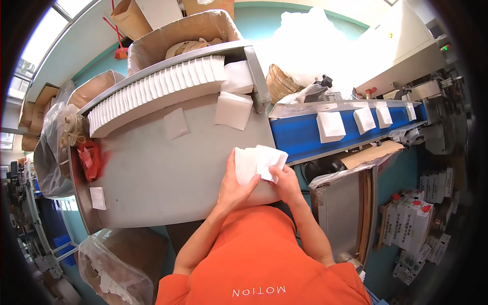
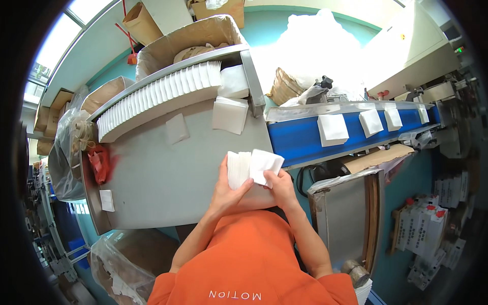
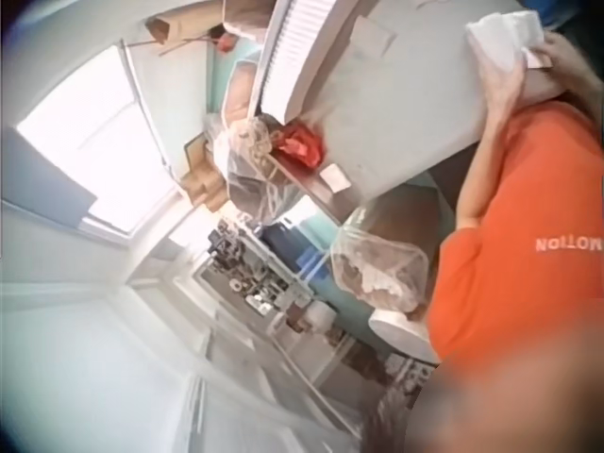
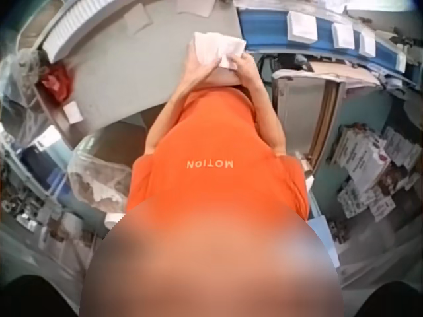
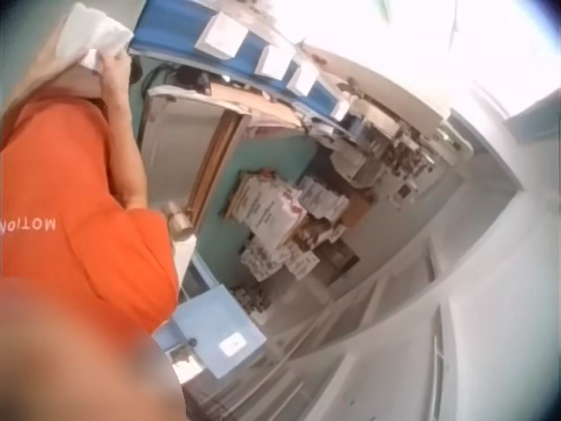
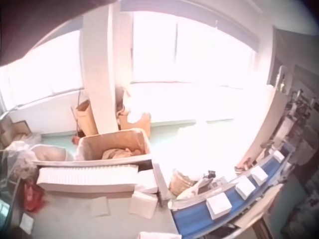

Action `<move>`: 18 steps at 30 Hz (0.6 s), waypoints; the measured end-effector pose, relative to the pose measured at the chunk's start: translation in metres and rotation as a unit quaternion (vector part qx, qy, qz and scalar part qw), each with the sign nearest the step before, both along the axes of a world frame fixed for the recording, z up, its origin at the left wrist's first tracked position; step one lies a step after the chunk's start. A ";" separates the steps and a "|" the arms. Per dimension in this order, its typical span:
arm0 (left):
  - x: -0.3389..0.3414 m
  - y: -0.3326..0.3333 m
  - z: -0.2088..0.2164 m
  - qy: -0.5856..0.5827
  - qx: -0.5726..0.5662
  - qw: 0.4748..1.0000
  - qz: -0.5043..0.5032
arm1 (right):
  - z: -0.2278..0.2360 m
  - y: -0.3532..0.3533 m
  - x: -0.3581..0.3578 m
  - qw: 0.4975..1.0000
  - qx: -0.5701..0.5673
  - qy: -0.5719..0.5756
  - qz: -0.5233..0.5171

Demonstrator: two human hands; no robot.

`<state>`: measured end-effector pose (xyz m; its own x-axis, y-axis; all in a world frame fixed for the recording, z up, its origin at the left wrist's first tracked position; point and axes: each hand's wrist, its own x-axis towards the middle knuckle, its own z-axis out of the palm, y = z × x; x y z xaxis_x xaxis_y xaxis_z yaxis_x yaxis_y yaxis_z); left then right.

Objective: Organizing and packing folded paper napkins from a production line.

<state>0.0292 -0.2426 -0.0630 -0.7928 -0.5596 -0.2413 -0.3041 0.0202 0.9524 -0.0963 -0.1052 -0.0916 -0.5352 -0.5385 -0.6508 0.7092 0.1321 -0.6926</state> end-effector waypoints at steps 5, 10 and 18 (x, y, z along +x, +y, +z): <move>0.000 0.004 -0.010 0.035 0.125 0.991 -0.014 | 0.017 -0.018 0.004 0.979 0.043 0.193 0.050; -0.001 0.008 -0.019 0.054 0.144 0.988 0.017 | 0.013 -0.027 0.013 0.986 0.003 0.144 0.086; 0.001 0.006 -0.012 0.027 0.066 0.997 -0.004 | -0.007 -0.015 0.010 0.981 -0.127 -0.147 0.004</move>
<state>0.0298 -0.2365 -0.0753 -0.8106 -0.5198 -0.2695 -0.2531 -0.1040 0.9618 -0.0864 -0.1205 -0.0987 -0.3396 -0.7064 -0.6210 0.8825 -0.0108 -0.4702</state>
